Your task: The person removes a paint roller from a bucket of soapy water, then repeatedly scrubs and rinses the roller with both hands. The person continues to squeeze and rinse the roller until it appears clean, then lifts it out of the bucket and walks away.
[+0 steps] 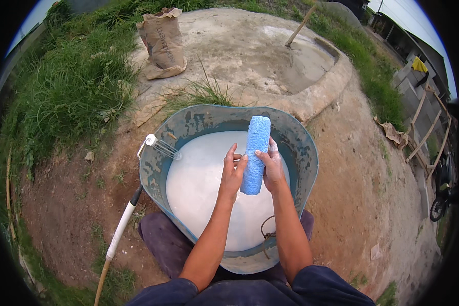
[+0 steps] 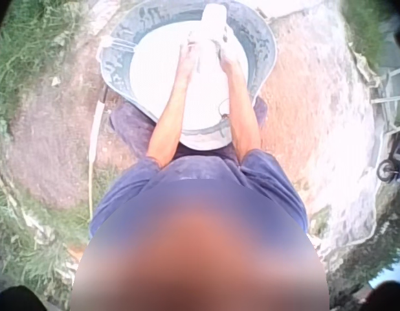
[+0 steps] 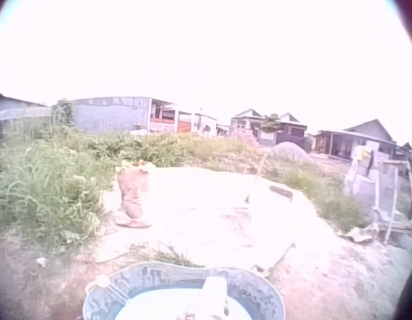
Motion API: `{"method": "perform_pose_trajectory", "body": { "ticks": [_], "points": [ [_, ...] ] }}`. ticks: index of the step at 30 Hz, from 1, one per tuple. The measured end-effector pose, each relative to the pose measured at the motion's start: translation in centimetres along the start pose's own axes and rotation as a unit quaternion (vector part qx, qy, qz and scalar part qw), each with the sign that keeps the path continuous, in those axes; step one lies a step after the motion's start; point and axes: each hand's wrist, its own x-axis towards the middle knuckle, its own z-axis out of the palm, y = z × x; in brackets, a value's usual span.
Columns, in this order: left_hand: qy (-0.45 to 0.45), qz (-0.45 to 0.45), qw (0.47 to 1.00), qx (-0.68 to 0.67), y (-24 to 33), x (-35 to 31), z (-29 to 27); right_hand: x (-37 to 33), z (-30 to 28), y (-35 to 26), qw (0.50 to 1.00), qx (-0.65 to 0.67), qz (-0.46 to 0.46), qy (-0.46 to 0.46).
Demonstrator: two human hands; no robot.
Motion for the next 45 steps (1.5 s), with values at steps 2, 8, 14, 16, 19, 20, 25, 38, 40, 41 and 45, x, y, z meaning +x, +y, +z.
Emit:
{"method": "perform_pose_trajectory", "body": {
  "ticks": [2,8,14,16,19,20,25,38,40,41,45],
  "points": [
    [-0.019,-0.034,0.994,-0.099,0.4,0.3,-0.3,-1.2,-0.3,0.1,0.997,0.015,0.066,-0.048],
    [-0.066,-0.114,0.914,-0.384,1.0,0.5,-2.3,-4.2,0.8,3.2,0.988,-0.072,0.069,-0.120],
    [-0.116,-0.056,0.940,-0.317,2.6,-0.6,-1.9,-3.9,0.2,3.0,0.979,0.119,0.100,-0.135],
    [-0.131,-0.012,0.943,-0.307,3.3,-1.1,-1.4,-3.9,-0.2,2.8,0.971,0.165,0.113,-0.133],
    [-0.099,0.007,0.949,-0.298,3.8,-1.1,-1.0,-4.1,-0.6,2.7,0.959,0.191,0.149,-0.145],
    [-0.067,-0.002,0.962,-0.266,3.8,-1.0,-1.2,-4.2,-0.6,2.7,0.950,0.204,0.181,-0.149],
    [0.058,0.009,0.988,-0.144,2.8,0.2,-2.2,-4.2,-0.6,2.6,0.905,0.250,0.250,-0.235],
    [0.058,-0.070,0.994,-0.065,1.7,1.6,-4.5,-4.5,0.7,1.6,0.969,-0.207,0.073,-0.116],
    [0.007,-0.060,0.990,-0.129,2.1,1.3,-4.7,-4.1,0.4,1.9,0.981,-0.128,0.099,-0.103],
    [-0.034,-0.047,0.984,-0.166,2.4,1.2,-4.8,-3.9,0.2,2.1,0.983,-0.112,0.089,-0.118],
    [-0.087,-0.042,0.965,-0.242,3.3,0.7,-4.3,-3.8,-1.0,2.3,0.987,-0.007,0.090,-0.130]
  ]
}}
